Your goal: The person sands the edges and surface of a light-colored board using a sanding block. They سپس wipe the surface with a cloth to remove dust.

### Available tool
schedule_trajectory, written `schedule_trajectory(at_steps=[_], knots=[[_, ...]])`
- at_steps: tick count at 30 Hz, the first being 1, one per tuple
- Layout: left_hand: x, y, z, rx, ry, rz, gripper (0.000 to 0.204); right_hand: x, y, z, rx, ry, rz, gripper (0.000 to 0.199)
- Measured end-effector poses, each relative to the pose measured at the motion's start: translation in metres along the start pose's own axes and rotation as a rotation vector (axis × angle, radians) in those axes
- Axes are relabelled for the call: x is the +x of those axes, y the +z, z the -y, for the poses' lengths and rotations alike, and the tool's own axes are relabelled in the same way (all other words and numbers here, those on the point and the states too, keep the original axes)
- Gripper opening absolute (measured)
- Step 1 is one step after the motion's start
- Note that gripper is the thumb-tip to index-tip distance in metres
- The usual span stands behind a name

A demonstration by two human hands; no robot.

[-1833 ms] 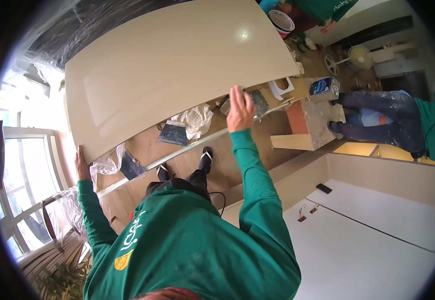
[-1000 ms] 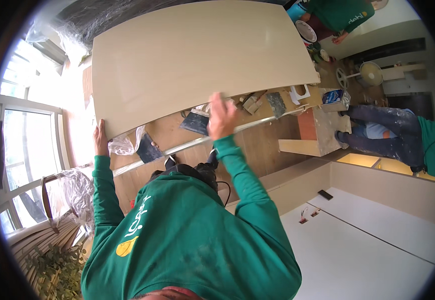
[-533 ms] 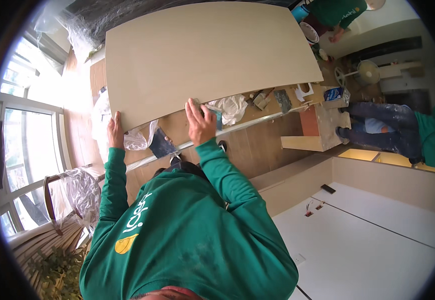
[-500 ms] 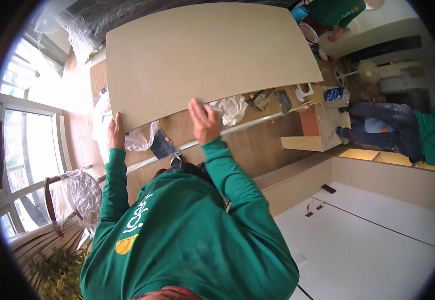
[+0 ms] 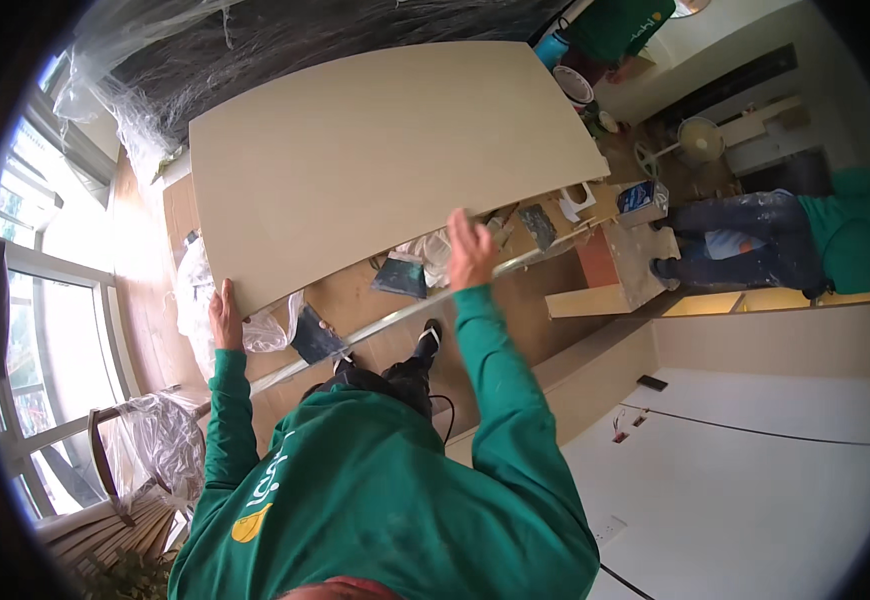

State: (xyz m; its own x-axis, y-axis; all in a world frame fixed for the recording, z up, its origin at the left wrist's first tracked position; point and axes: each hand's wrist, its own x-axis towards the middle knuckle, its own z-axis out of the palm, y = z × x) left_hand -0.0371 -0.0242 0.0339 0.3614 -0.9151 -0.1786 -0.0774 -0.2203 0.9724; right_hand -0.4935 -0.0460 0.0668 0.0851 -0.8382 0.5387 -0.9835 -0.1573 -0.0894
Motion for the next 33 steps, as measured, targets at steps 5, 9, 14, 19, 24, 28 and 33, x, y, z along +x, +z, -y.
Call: schedule_trajectory(at_steps=[5,9,14,19,24,28,33], knots=[[0.014,-0.002,0.038,0.022,0.131,-0.090,0.043,-0.005,0.017,0.016,0.145,0.166,-0.010,0.046],[0.008,-0.009,0.009,0.051,-0.121,0.035,0.042,-0.022,0.014,0.065,0.181,-0.065,-0.043,0.050],[0.005,-0.001,0.006,-0.010,-0.092,-0.057,0.045,0.016,0.000,-0.107,-0.072,0.081,-0.123,0.051],[0.013,-0.018,0.029,0.061,-0.077,-0.102,0.051,-0.003,0.025,-0.026,0.199,0.167,-0.087,0.049],[0.005,-0.009,0.002,0.034,-0.125,-0.011,0.050,-0.001,0.020,-0.077,0.148,-0.027,-0.130,0.050],[0.006,-0.009,0.018,0.040,-0.103,-0.138,0.051,0.018,-0.002,-0.146,-0.034,0.160,-0.105,0.052],[0.000,-0.011,0.005,0.046,-0.109,-0.084,0.051,-0.008,0.002,-0.062,0.231,-0.018,-0.053,0.051]])
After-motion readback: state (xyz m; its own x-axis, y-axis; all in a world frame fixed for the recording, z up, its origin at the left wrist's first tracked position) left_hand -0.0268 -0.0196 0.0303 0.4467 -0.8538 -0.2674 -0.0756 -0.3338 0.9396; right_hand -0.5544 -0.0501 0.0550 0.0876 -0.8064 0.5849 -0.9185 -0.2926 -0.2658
